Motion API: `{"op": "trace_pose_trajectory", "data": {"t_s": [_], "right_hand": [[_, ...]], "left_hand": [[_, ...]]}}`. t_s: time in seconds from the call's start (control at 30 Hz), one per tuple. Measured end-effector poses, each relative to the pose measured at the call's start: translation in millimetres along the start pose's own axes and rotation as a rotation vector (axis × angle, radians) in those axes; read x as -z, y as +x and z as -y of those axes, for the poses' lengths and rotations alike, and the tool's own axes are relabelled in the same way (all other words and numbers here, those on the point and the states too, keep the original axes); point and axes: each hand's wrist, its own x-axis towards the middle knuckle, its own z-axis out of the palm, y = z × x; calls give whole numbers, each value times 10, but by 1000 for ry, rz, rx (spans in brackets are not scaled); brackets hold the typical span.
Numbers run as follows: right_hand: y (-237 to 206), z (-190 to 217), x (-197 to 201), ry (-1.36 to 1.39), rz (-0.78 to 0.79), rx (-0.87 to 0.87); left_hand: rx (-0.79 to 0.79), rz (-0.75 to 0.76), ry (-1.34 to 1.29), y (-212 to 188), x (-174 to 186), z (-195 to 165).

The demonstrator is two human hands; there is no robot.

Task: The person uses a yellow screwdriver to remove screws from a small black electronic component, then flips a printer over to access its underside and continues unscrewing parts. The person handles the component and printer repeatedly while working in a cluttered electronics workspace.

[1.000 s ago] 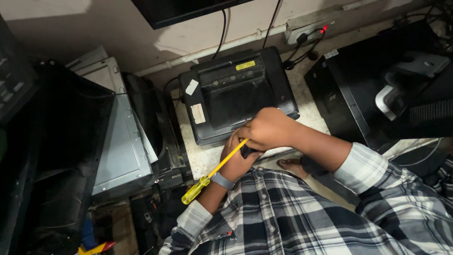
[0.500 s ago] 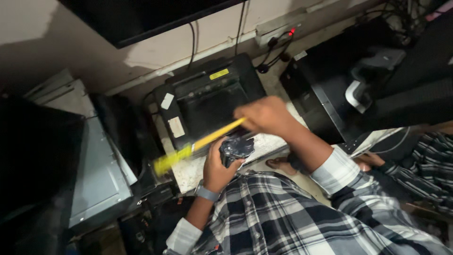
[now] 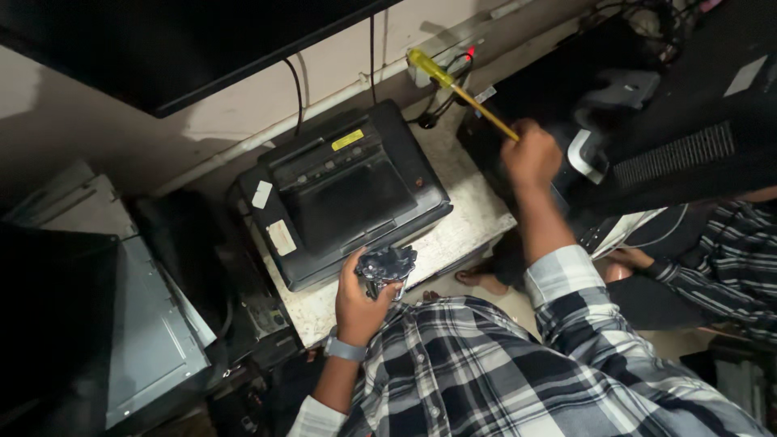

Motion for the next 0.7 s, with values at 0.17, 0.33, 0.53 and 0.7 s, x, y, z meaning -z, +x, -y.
{"op": "trace_pose_trajectory", "data": {"t_s": [0.17,0.33,0.53,0.7], "right_hand": [[146,-158,-62,-85,-16,-79],[286,-232,-134,-97,-12,-136],[307,-277,-211,-69,-1,-127],[289,-294,-227,-158,10,-132]], "left_hand": [[77,-23,-61,-49,-60,-9],[128,-39,33,-46,-81,-97],[199,-89,167,19,-147,-157],[150,-128,183,-88,-121,-120]]}}
